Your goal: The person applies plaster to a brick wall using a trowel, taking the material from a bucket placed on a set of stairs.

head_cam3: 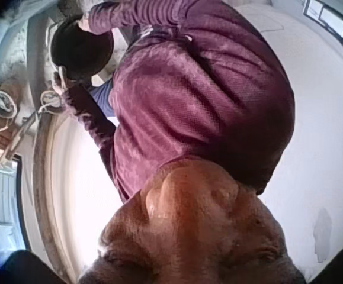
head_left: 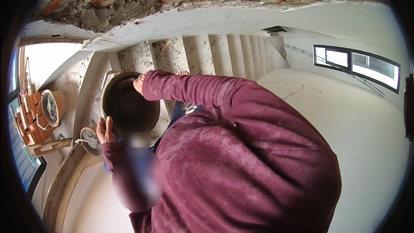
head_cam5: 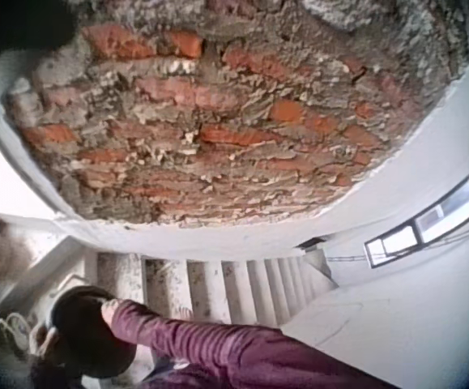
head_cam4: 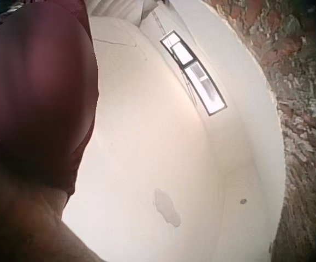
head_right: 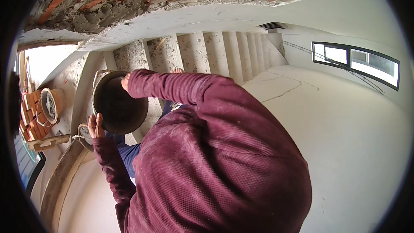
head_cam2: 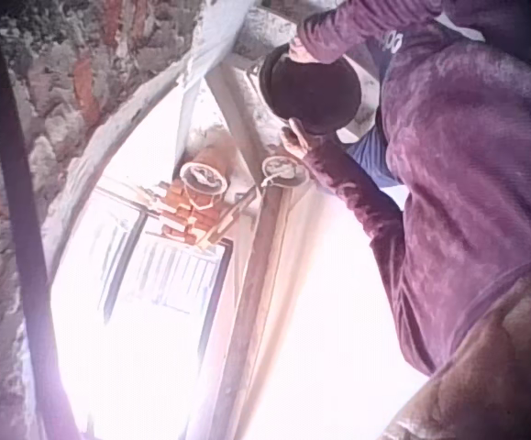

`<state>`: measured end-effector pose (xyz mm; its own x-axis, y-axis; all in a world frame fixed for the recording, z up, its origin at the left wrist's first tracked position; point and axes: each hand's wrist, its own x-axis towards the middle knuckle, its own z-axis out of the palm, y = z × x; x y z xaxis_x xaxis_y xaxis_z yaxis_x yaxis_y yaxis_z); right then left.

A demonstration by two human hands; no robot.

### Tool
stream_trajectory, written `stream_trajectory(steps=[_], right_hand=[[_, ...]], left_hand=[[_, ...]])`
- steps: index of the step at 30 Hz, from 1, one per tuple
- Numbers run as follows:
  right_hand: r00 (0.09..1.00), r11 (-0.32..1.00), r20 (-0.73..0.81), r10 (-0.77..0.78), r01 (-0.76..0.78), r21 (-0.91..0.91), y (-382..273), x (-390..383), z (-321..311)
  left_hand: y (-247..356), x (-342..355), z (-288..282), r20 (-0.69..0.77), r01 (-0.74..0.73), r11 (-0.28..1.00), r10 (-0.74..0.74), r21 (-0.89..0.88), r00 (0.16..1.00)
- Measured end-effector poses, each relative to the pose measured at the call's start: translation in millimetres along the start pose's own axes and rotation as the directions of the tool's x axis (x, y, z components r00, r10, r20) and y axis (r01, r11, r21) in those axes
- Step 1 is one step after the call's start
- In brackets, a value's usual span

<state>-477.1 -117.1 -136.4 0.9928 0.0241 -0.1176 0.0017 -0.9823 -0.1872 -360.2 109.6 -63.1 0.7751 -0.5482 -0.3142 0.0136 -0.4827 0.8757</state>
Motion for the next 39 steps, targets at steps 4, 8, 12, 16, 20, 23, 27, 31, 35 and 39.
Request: stream_trajectory(steps=[4,8,12,16,20,23,27,31,35,39], right_hand=[[0.976,0.893,-0.190,-0.105,0.176,0.414,-23.8,-51.9,19.3],[0.929,0.909,0.344,-0.135,-0.023,0.417,-3.3,-52.2,-45.9],[0.996,0.989,0.088,0.011,-0.024,0.146,11.4,-25.8,-55.9],[0.950,0.983,0.278,-0.146,0.108,0.147,-36.4,-33.5,-50.9],[0.945,0.990,0.304,-0.119,0.091,0.107,-27.1,-33.2,-84.0],[0.999,0.998,0.031,0.038,-0.037,-0.040,-5.0,-7.2,-78.0],[1.000,1.000,-0.020,-0.006,0.006,-0.003,-40.3,-16.2,-58.1],[0.924,0.968,0.369,-0.098,0.003,0.250,-34.3,-20.6,-102.3],[0.930,0.992,0.359,0.080,-0.109,0.061,7.3,-12.5,-123.9],[0.815,0.998,0.576,0.060,-0.040,-0.048,9.4,9.1,-115.0]], left_hand=[[18.7,8.9,17.5,-0.019,0.097,0.971,-0.104,-0.220,0.994],[15.1,12.1,11.5,-0.029,0.035,0.993,-0.039,-0.114,0.999],[23.6,5.2,6.1,0.036,-0.033,0.999,0.034,-0.018,0.999],[36.4,-1.8,3.2,0.058,-0.040,0.994,0.045,-0.098,0.997],[17.0,-7.9,-16.0,-0.024,0.007,0.998,-0.009,-0.069,1.000],[35.8,-11.2,-14.1,0.001,0.006,0.997,-0.006,-0.077,1.000],[56.6,-12.0,-12.0,-0.037,-0.110,0.990,0.107,-0.086,0.994],[27.3,-13.0,-34.6,-0.146,-0.096,0.991,0.110,0.097,0.983],[48.4,-7.9,-17.1,-0.177,-0.140,0.962,0.184,0.232,0.967],[65.9,-4.8,1.9,-0.188,-0.180,0.945,0.236,0.274,0.953]])
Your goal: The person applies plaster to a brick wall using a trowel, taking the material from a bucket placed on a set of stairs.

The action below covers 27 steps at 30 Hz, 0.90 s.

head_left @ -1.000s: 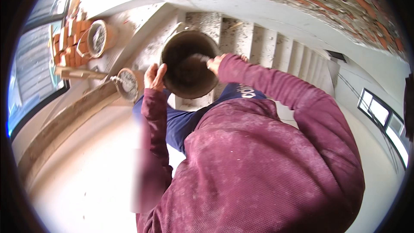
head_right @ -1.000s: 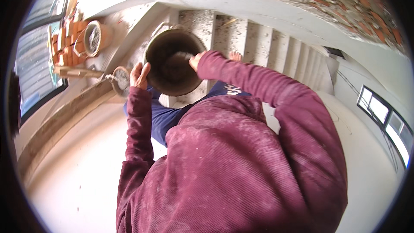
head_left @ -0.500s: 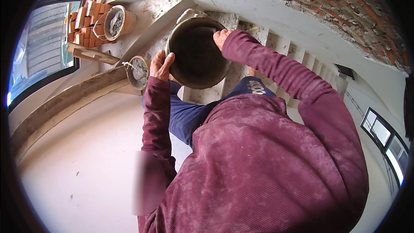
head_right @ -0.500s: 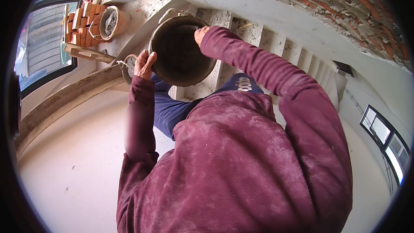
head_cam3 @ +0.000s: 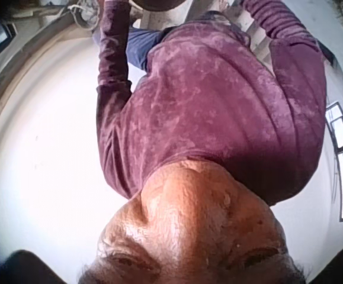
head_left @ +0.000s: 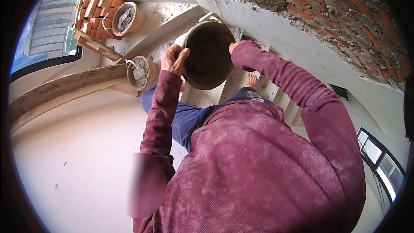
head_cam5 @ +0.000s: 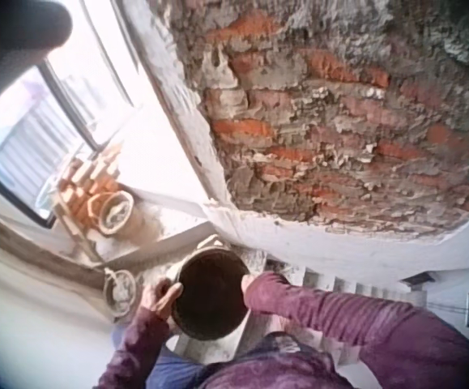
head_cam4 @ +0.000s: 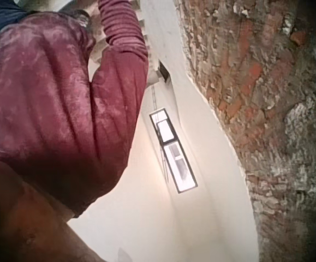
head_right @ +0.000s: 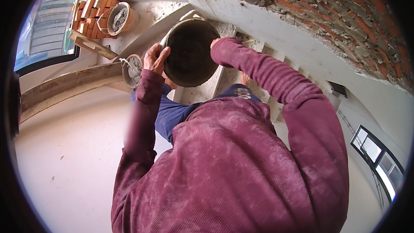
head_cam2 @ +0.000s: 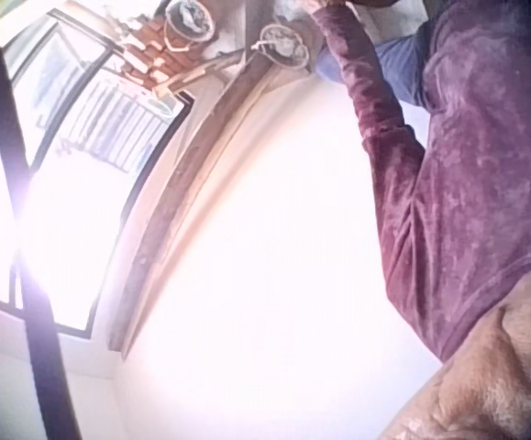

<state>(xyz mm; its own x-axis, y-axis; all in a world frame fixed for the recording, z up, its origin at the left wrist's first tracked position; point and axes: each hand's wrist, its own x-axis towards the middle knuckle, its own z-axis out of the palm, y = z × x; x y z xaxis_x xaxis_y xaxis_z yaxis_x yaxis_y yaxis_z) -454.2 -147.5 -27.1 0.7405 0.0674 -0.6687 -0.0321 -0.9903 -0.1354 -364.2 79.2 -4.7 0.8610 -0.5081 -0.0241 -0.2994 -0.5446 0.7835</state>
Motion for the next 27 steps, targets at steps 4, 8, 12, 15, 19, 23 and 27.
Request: stream_trajectory(steps=[4,8,12,15,19,23,27], right_hand=[[0.936,0.943,0.123,-0.330,0.320,0.089,24.5,40.2,57.4],[0.926,0.871,-0.028,-0.376,0.364,0.331,11.9,8.5,75.5],[0.981,0.805,-0.117,-0.158,0.196,0.560,-9.3,-34.8,72.5],[0.981,0.787,-0.113,-0.155,0.192,0.586,-9.5,-35.9,69.9],[0.961,0.757,-0.091,-0.261,0.263,0.599,3.6,-9.2,72.2],[0.935,0.731,-0.189,-0.301,0.354,0.583,2.6,-7.7,83.2],[0.951,0.711,-0.132,-0.279,0.297,0.638,13.4,-12.8,85.3]], left_hand=[[21.1,3.7,12.5,-0.046,0.008,1.000,-0.008,0.002,0.999],[17.1,-1.7,11.0,-0.040,0.085,0.991,-0.089,-0.103,0.995],[-6.7,-11.1,9.1,-0.080,0.129,0.983,-0.140,-0.127,0.987],[-25.8,-22.1,10.2,-0.134,0.172,0.967,-0.198,-0.186,0.971],[-49.1,-31.4,25.6,-0.156,0.170,0.966,-0.202,-0.197,0.967],[-57.3,-39.9,39.7,-0.146,0.191,0.865,-0.287,-0.464,0.947],[-87.0,-41.6,55.8,-0.150,0.206,0.805,-0.341,-0.556,0.928]])
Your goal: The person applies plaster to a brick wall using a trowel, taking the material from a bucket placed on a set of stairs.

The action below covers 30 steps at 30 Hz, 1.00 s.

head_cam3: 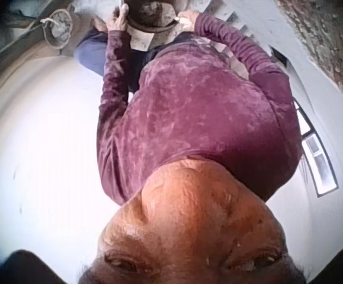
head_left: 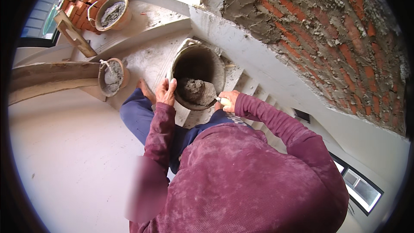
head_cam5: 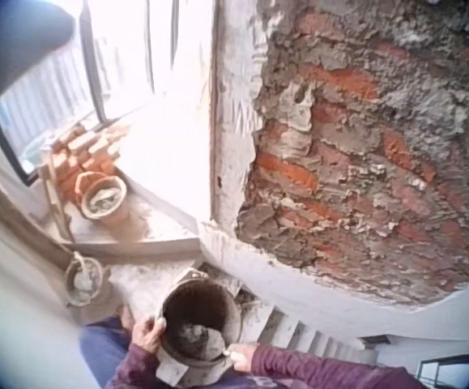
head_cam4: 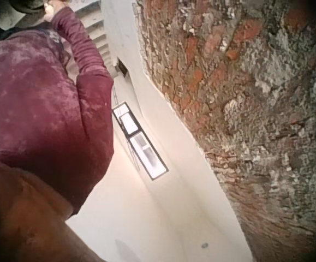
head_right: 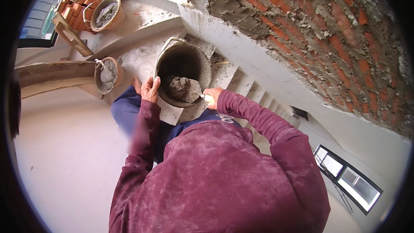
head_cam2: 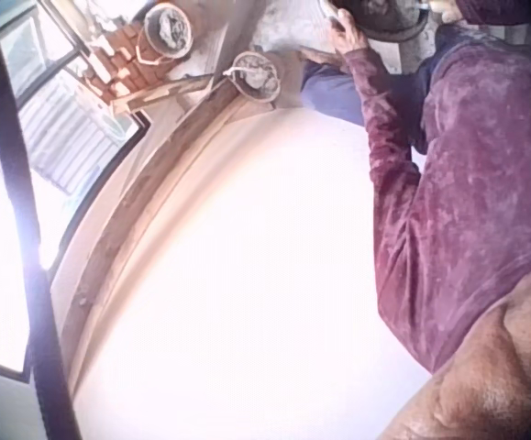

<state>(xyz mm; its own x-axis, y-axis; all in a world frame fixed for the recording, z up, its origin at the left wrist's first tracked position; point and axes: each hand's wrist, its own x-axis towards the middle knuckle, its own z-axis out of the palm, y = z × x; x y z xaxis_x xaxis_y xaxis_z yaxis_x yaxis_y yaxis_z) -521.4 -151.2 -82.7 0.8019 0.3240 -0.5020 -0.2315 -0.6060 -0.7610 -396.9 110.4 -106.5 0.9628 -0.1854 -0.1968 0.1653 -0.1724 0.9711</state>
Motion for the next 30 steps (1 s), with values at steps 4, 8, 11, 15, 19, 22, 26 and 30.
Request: stream_trajectory(steps=[4,8,11,15,19,22,26,30], right_hand=[[0.998,0.997,0.034,-0.056,0.058,-0.050,-10.8,-21.4,-29.7],[0.994,0.997,0.076,-0.076,0.074,0.025,-33.6,-41.4,-97.2],[0.960,0.838,0.176,0.218,-0.277,0.471,-47.1,-56.9,-190.0],[0.948,0.871,-0.098,0.303,-0.233,0.433,-95.0,-84.0,-299.8],[0.881,0.962,-0.473,0.036,-0.158,-0.223,-141.6,-120.3,-299.4],[0.792,0.672,-0.592,-0.148,-0.359,-0.648,-133.2,-97.9,-246.7],[0.713,0.572,-0.681,-0.167,-0.493,-0.656,-56.0,-54.3,-202.6],[0.626,0.579,-0.762,-0.165,-0.564,-0.589,-69.1,-42.2,-221.3]], left_hand=[[-28.1,-5.2,-0.8,-0.106,-0.005,0.996,-0.005,-0.092,0.994],[-51.1,12.5,-17.1,-0.220,0.017,0.996,0.001,0.083,0.975],[-41.9,16.8,-10.4,-0.257,0.051,0.971,0.012,0.235,0.966],[-30.3,17.7,-8.4,-0.285,0.075,0.969,-0.005,0.237,0.959],[-38.8,12.5,-28.6,-0.346,0.083,0.977,-0.010,0.195,0.938],[-43.9,22.1,-34.3,-0.351,0.094,0.977,-0.022,0.190,0.936],[-51.4,43.2,-4.1,-0.269,0.099,0.978,-0.046,0.186,0.962],[-31.5,43.7,-2.4,-0.290,0.116,0.968,-0.048,0.221,0.956]])
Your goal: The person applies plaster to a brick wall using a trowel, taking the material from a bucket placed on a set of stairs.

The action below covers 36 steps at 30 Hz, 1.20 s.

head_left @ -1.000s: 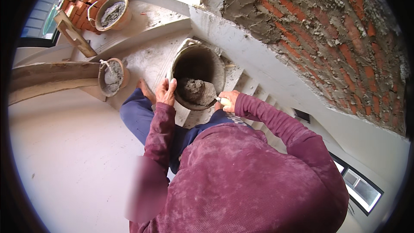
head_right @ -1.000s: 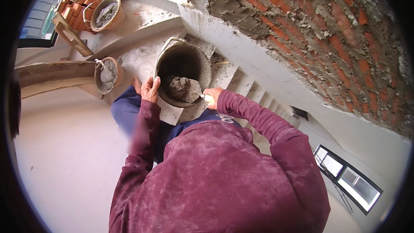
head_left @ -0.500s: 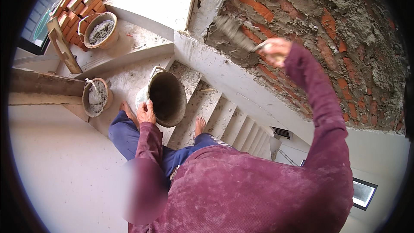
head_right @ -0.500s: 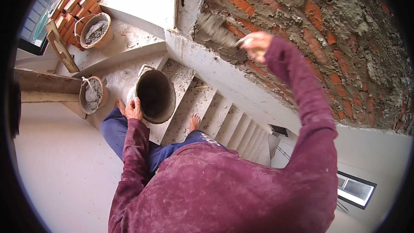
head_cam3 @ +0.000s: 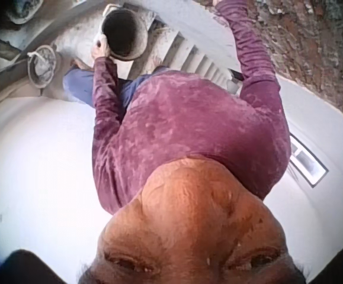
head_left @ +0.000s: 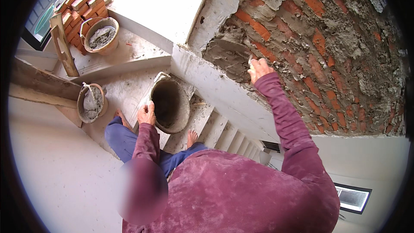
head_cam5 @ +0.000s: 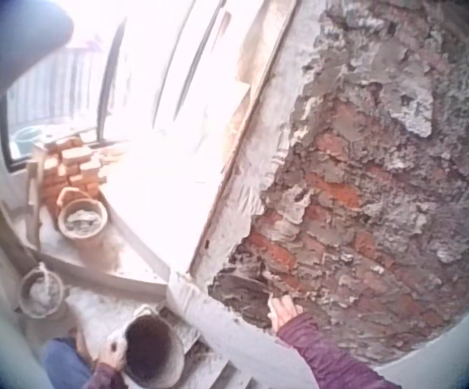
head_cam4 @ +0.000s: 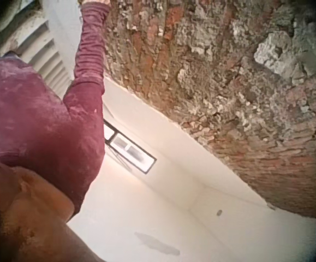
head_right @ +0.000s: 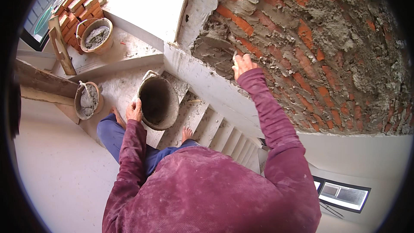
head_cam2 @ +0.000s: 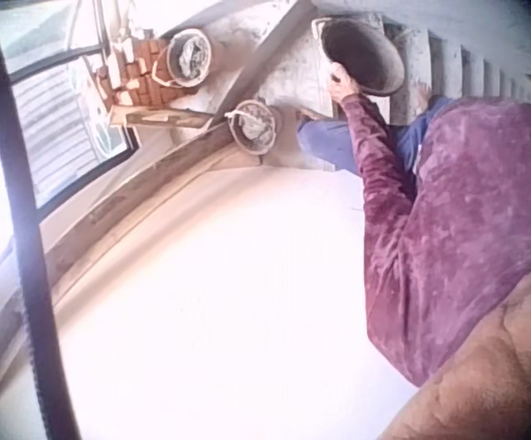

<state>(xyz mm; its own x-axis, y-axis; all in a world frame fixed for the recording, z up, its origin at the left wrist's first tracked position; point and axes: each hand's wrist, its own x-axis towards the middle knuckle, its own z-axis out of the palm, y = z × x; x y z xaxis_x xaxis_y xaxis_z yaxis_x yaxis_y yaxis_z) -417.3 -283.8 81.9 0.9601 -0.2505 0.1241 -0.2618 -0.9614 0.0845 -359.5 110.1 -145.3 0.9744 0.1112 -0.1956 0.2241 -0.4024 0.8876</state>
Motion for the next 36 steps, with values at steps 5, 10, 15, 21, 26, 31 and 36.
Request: stream_trajectory(steps=[5,10,15,21,26,31,36], right_hand=[[0.992,0.995,0.075,0.100,-0.100,-0.005,4.3,20.5,-47.1],[0.984,0.988,0.111,0.137,-0.143,0.051,14.2,24.4,-103.6],[0.975,0.966,-0.021,0.222,-0.217,0.140,6.6,-15.2,-120.0],[0.997,0.991,0.011,0.077,-0.078,0.111,-31.5,-37.5,-10.4],[0.973,0.962,0.048,0.224,-0.229,0.146,-9.5,6.1,-21.3],[0.964,0.945,0.001,0.265,-0.260,0.201,0.6,8.8,-101.8],[0.920,0.979,-0.344,0.188,-0.145,0.145,14.8,-35.9,-87.0]], left_hand=[[13.5,9.2,-4.5,0.045,0.021,0.999,-0.019,-0.037,0.999],[29.2,13.7,-7.5,0.087,0.029,0.999,-0.027,-0.017,0.996],[17.9,22.7,-20.0,0.079,0.059,0.998,-0.061,0.029,0.995],[1.0,29.2,-15.6,0.020,0.047,0.999,-0.048,0.026,0.999],[14.7,21.8,-18.4,0.102,0.075,0.996,-0.079,0.043,0.992],[0.1,26.5,-28.2,0.108,0.097,0.995,-0.098,0.016,0.989],[0.6,20.3,-21.8,0.052,0.015,0.998,-0.012,-0.062,0.999]])
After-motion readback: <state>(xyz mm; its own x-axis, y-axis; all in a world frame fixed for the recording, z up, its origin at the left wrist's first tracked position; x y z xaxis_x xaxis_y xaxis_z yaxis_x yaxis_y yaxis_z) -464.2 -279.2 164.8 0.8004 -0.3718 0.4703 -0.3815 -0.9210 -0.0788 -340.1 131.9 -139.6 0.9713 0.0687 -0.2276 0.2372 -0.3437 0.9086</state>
